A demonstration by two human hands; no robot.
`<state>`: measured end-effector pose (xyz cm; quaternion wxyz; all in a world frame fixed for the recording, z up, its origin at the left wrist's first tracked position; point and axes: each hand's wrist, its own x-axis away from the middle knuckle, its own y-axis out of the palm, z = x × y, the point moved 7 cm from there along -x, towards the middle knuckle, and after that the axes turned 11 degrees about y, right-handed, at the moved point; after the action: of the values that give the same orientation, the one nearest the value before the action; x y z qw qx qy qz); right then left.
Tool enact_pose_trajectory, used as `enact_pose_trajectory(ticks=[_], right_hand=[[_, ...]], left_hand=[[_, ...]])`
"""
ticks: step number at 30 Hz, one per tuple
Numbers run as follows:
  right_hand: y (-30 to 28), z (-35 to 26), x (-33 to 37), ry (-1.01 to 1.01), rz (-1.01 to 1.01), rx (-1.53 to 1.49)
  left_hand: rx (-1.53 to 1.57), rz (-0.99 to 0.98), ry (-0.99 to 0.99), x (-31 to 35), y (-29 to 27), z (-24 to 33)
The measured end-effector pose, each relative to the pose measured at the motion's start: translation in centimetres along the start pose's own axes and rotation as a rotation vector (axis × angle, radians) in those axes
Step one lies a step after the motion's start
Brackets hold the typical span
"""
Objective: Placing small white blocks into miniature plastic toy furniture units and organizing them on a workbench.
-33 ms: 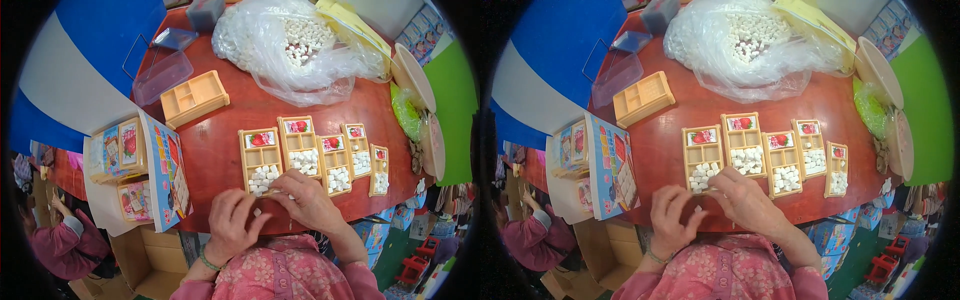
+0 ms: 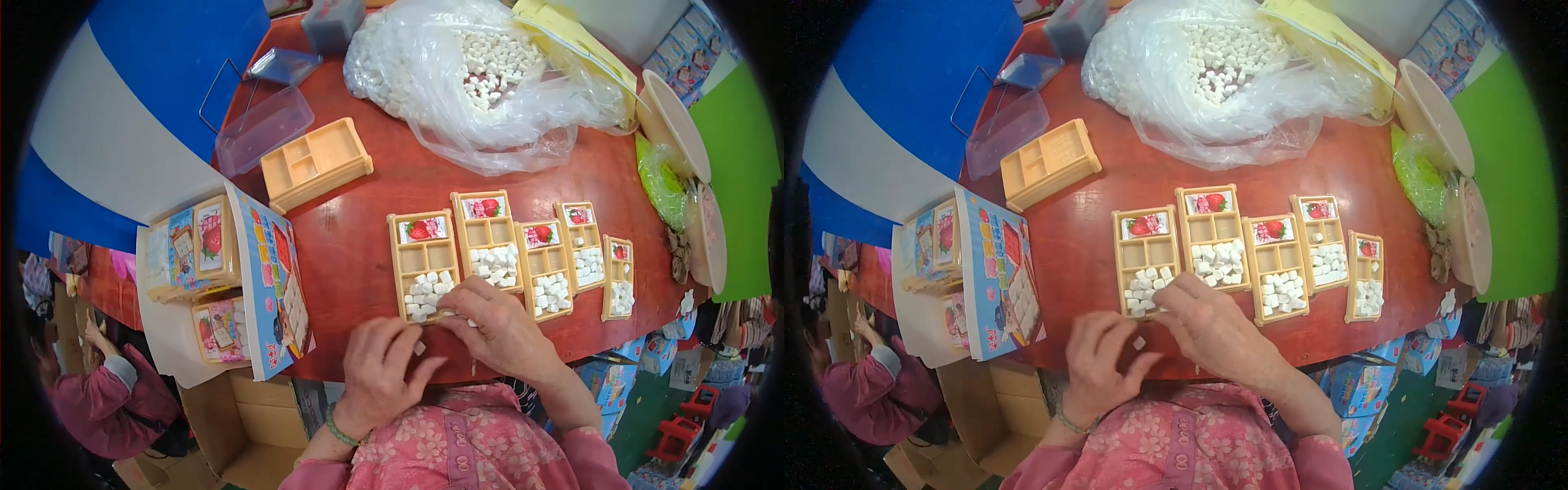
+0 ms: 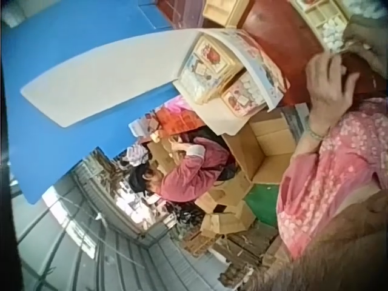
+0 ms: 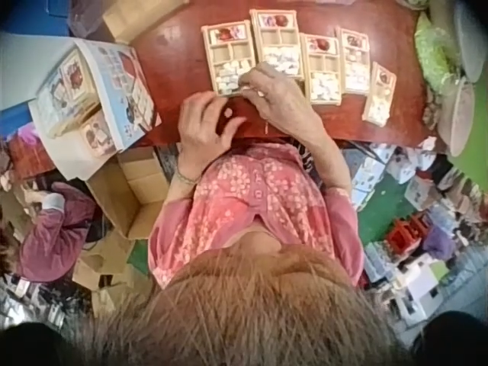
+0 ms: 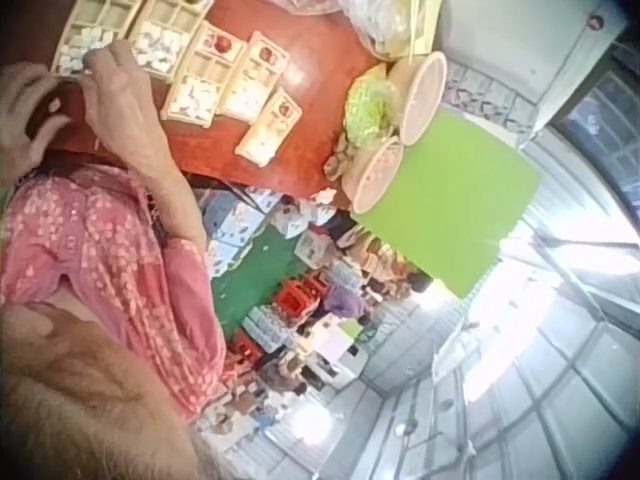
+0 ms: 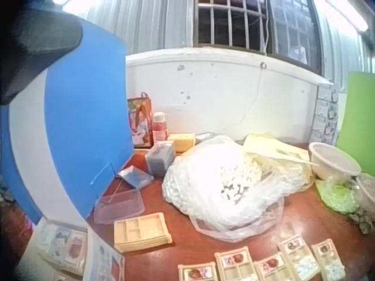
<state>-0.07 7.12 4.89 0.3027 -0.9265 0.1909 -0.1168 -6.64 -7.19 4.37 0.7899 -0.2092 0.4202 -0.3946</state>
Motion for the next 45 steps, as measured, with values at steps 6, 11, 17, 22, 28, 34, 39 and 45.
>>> enact_pose_trajectory(ticks=[6, 11, 17, 22, 28, 34, 39, 45], right_hand=[[0.7, -0.9, -0.5, -0.018, -0.049, 0.050], [0.2, -0.6, -0.2, 0.014, 0.007, 0.064], [-1.4, 0.5, -1.0, 0.083, 0.066, -0.069], [-1.6, 0.9, -0.8, 0.072, 0.043, -0.021], [-0.7, 1.2, -0.6, -0.013, -0.039, -0.046], [-3.1, 3.6, -1.5, 0.265, -0.223, -0.645], [-8.9, 4.7, -8.2, 0.270, 0.004, -0.747], [-16.4, 3.9, -20.6, 0.095, 0.220, -0.578]], left_hand=[[-0.057, -0.057, 0.042, 1.5, 1.1, 0.0], [-0.044, -0.035, 0.041, 1.1, 0.7, 0.0], [0.090, 0.080, -0.057, -0.4, -0.5, -1.2], [0.069, 0.097, 0.000, -2.4, 0.2, -1.1], [-0.066, 0.043, 0.148, -3.0, 1.1, 0.0], [-0.132, 0.020, 0.121, -2.0, 1.6, -0.4], [-0.095, -0.005, 0.138, -3.1, 2.0, -0.8], [-0.082, 0.076, 0.098, -3.3, 1.9, -1.3]])
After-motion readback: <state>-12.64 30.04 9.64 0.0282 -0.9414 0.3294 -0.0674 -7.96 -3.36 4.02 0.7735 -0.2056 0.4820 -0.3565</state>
